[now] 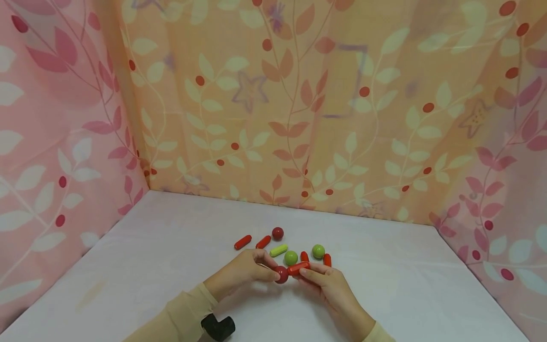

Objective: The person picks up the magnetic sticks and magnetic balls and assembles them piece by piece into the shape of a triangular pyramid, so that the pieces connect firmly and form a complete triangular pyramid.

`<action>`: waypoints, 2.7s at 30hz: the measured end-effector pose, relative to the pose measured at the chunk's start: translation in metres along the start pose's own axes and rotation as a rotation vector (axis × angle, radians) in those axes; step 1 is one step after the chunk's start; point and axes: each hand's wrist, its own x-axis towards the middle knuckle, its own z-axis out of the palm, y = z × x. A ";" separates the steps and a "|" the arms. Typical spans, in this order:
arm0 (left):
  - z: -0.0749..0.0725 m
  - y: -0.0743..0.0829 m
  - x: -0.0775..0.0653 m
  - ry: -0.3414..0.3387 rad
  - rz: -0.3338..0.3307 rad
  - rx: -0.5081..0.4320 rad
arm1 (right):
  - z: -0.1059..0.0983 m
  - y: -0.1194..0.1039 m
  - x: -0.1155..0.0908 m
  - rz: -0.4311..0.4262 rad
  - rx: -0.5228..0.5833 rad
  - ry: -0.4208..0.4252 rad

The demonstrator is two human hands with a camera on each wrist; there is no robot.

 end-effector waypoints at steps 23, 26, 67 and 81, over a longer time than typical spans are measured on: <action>0.001 0.001 -0.001 0.068 0.041 0.016 | 0.018 0.002 -0.002 0.031 -0.010 -0.120; 0.002 0.001 -0.002 0.081 0.050 0.014 | 0.020 0.003 -0.001 0.039 -0.007 -0.127; 0.015 -0.002 -0.001 0.090 0.049 0.065 | 0.017 0.002 -0.006 0.088 0.057 -0.097; 0.004 0.000 0.009 0.202 0.027 0.091 | 0.009 0.004 -0.008 0.101 0.056 -0.089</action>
